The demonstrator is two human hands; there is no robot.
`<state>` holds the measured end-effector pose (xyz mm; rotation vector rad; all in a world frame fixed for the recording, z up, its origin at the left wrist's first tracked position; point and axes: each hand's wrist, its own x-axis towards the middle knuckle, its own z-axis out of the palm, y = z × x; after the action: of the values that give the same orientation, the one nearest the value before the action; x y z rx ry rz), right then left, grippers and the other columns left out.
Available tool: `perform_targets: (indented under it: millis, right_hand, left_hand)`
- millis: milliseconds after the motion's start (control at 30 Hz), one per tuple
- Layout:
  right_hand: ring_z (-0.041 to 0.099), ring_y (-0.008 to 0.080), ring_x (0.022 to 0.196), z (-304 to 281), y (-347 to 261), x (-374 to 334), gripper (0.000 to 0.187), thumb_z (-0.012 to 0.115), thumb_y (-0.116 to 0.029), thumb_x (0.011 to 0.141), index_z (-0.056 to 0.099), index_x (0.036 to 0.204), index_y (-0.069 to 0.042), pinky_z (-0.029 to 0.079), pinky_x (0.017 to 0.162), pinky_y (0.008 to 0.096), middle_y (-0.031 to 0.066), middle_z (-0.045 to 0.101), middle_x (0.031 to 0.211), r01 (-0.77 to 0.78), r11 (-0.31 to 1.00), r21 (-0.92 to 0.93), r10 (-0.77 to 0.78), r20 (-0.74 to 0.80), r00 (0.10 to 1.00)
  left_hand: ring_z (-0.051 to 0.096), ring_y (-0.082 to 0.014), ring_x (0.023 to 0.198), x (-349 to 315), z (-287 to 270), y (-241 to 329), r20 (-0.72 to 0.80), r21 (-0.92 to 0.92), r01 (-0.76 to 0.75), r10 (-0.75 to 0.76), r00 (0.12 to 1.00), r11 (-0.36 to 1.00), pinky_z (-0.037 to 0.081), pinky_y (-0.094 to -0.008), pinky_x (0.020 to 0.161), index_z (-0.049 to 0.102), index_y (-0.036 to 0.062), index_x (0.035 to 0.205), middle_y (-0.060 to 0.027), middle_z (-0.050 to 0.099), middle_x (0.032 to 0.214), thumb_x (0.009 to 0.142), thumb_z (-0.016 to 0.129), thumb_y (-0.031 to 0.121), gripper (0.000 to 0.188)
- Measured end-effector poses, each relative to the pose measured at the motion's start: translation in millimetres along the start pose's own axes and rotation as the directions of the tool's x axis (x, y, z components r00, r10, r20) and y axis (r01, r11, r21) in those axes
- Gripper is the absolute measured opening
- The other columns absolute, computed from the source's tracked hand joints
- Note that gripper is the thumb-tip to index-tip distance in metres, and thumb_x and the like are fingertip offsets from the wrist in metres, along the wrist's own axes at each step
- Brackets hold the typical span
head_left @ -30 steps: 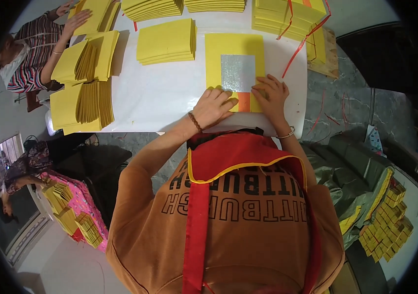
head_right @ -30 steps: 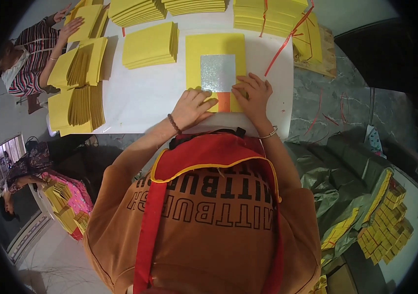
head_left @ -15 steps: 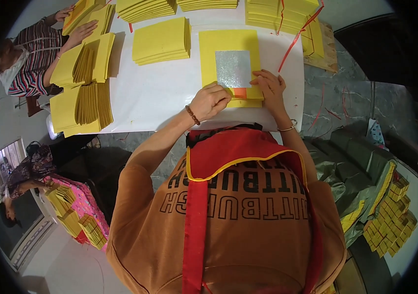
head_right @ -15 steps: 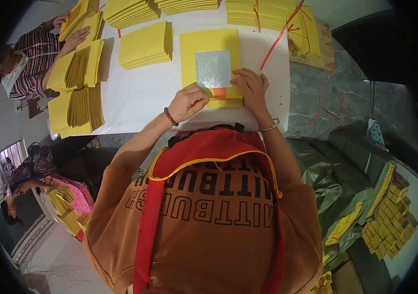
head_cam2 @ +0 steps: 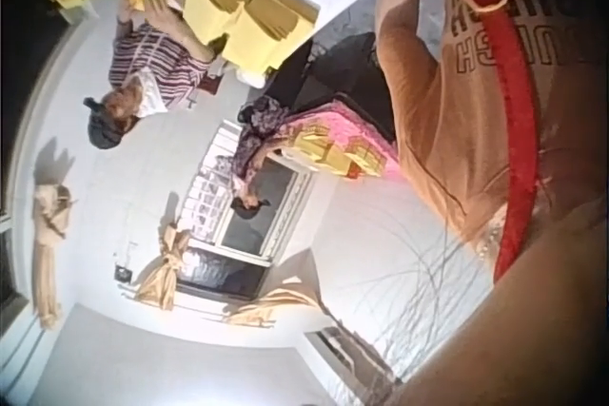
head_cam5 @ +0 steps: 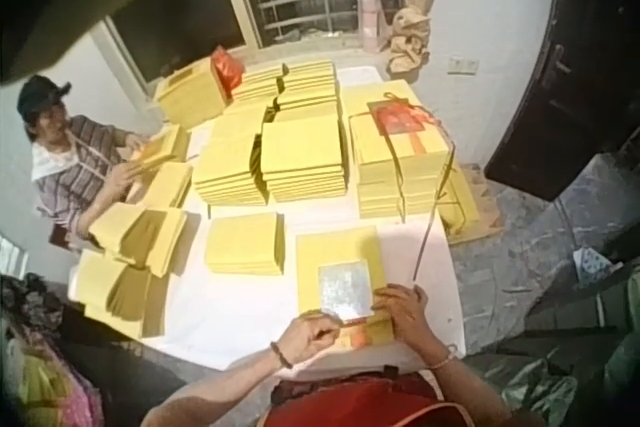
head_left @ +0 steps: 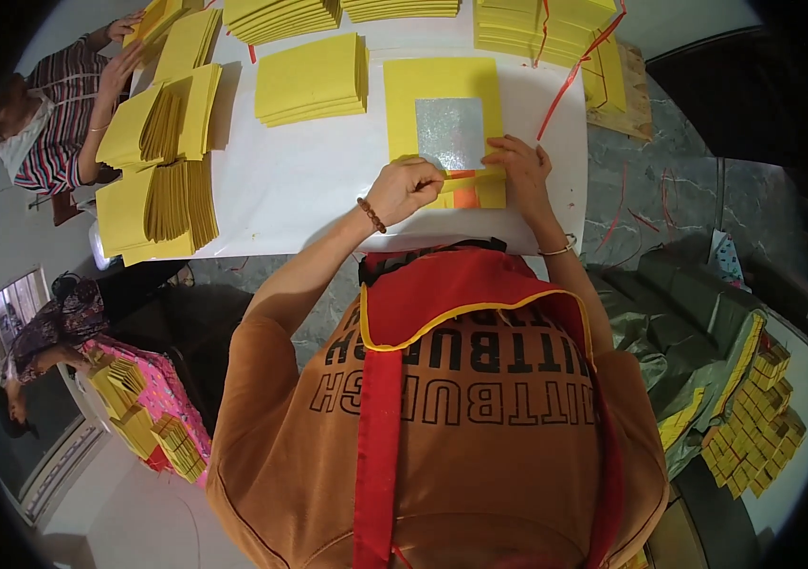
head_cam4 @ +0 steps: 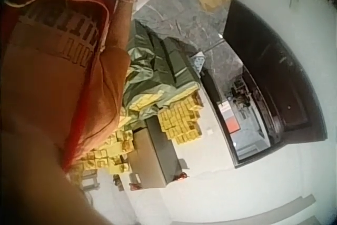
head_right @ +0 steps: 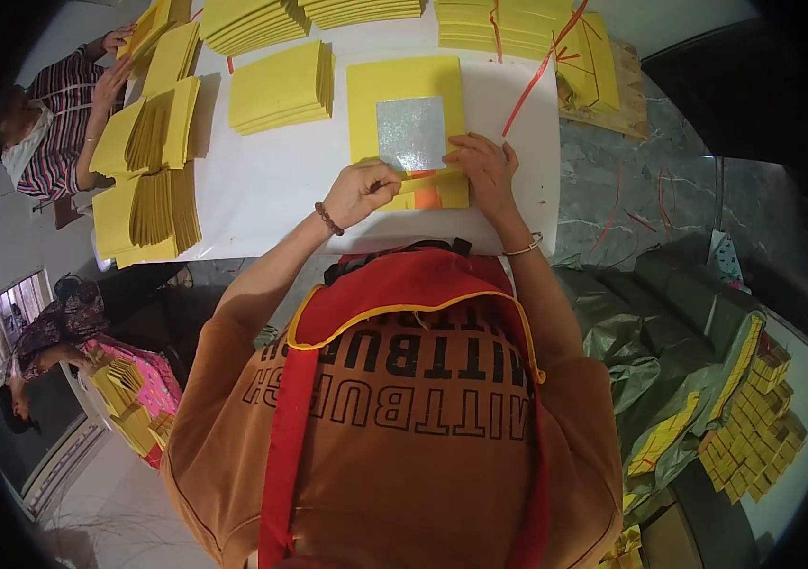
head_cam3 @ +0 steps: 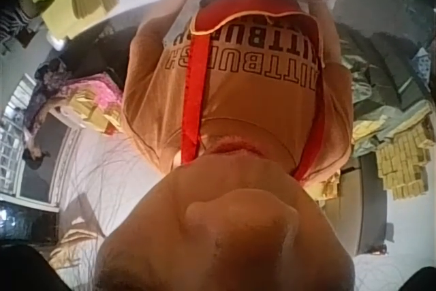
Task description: The person applies silver foil squares to yellow paper sheets and bundles them.
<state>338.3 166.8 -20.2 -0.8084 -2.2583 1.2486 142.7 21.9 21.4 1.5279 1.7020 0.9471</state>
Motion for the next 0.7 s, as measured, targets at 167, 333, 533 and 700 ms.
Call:
perform_targets:
  millis: [167, 333, 533, 700]
  right_hand:
    - [0.041, 0.0166, 0.122, 0.3, -9.7, -2.4, 0.027, 0.060, -0.032, 0.083, 0.066, 0.101, -0.013, 0.007, 0.105, 0.0491, -0.0040, 0.053, 0.124, 0.140, 0.968, -0.211, -0.132, 0.052, 0.990]
    - [0.041, 0.0150, 0.121, 2.9, -2.8, -3.5, 0.027, 0.066, -0.026, 0.078, 0.065, 0.104, -0.016, 0.008, 0.105, 0.0494, -0.0047, 0.053, 0.123, 0.085, 0.978, -0.191, -0.078, 0.041, 0.996]
    - [0.040, 0.0160, 0.122, -1.8, -6.5, 0.0, 0.022, 0.066, -0.024, 0.078, 0.066, 0.097, -0.016, 0.009, 0.105, 0.0479, -0.0020, 0.053, 0.123, -0.028, 0.995, -0.093, 0.035, 0.076, 0.996]
    - [0.036, 0.0195, 0.127, -15.6, -12.1, -5.9, 0.021, 0.067, -0.016, 0.075, 0.066, 0.096, -0.016, 0.014, 0.105, 0.0445, 0.0004, 0.054, 0.123, 0.137, 0.989, -0.054, -0.134, 0.063, 0.989]
  left_hand:
    - [0.052, -0.0149, 0.063, 4.5, -6.9, -11.0, 0.074, -0.223, 0.264, -0.253, 0.965, 0.939, 0.043, -0.0268, 0.059, 0.063, 0.0012, 0.088, -0.0039, 0.057, 0.070, 0.081, 0.060, 0.011, 0.012]
    - [0.053, -0.0215, 0.094, 3.6, -38.5, 1.6, 0.171, -0.039, -0.067, 0.072, 0.983, 0.997, 0.043, -0.0326, 0.080, 0.059, 0.0052, 0.110, -0.0077, 0.059, 0.107, 0.076, 0.071, 0.022, 0.040]
    - [0.044, -0.0297, 0.115, -5.5, -39.3, -20.9, 0.032, 0.545, -0.179, 0.194, 0.981, 0.819, 0.036, -0.0404, 0.093, 0.059, 0.0137, 0.116, -0.0094, 0.051, 0.123, 0.068, 0.071, 0.018, 0.049]
    - [0.051, -0.0266, 0.106, -12.7, -36.6, -14.0, -0.018, 0.619, -0.221, 0.295, 0.955, 0.754, 0.040, -0.0385, 0.087, 0.063, 0.0175, 0.108, -0.0070, 0.059, 0.110, 0.073, 0.053, 0.000, 0.041]
